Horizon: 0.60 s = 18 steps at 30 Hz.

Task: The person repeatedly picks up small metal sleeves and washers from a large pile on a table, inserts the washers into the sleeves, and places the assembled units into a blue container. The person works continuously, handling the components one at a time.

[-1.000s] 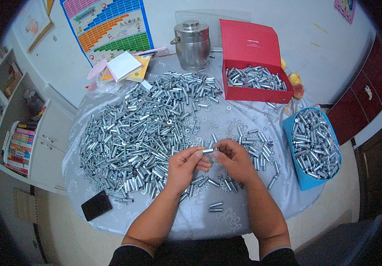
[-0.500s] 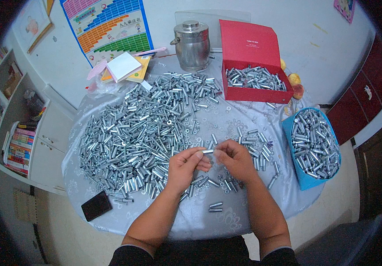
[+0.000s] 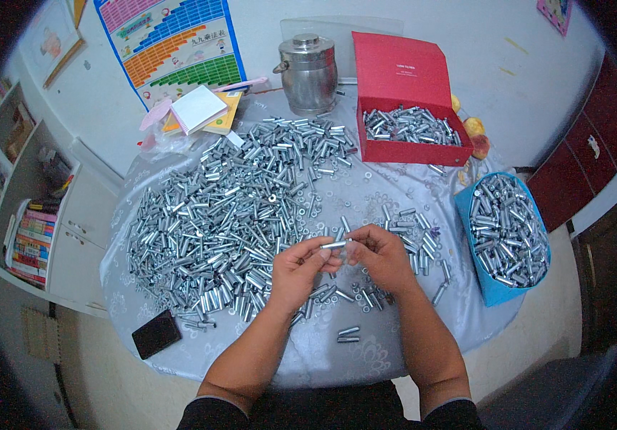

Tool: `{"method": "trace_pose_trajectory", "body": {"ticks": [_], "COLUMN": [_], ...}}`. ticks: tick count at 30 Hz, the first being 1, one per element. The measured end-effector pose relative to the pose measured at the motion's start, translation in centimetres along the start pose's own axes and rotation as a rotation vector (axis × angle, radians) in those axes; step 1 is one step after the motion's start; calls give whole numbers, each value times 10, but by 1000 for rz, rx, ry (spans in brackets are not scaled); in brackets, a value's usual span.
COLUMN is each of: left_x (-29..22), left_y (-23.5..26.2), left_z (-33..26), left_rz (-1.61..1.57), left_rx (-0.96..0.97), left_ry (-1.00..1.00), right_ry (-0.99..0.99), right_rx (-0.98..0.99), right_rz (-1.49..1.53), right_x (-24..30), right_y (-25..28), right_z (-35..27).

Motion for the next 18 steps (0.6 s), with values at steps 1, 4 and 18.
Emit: {"method": "trace_pose_trajectory", "body": {"ticks": [1, 4, 18], "left_x": [-1, -5, 8], "left_y": [-1, -7, -68], "left_z": [-1, -2, 1], "left_rz": [6, -20, 18], "left_rx": [-1, -15, 185], "left_ry": [2, -23, 69], "right_ry": [1, 26, 66], "right_rx": [-5, -35, -302], "right_rz": [-9, -24, -63], "right_x": [4, 19, 15], "right_y": [1, 6, 59], "right_z": [-1, -7, -68]}}
Point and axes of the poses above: each hand's wrist, its own z-axis towards the middle knuckle, its own y-axis out of the back of the hand, x = y × z, the point moved 7 cm from there along z, towards the middle knuckle, and after that the axes turned 12 degrees about -z, right-handed, at the moved point
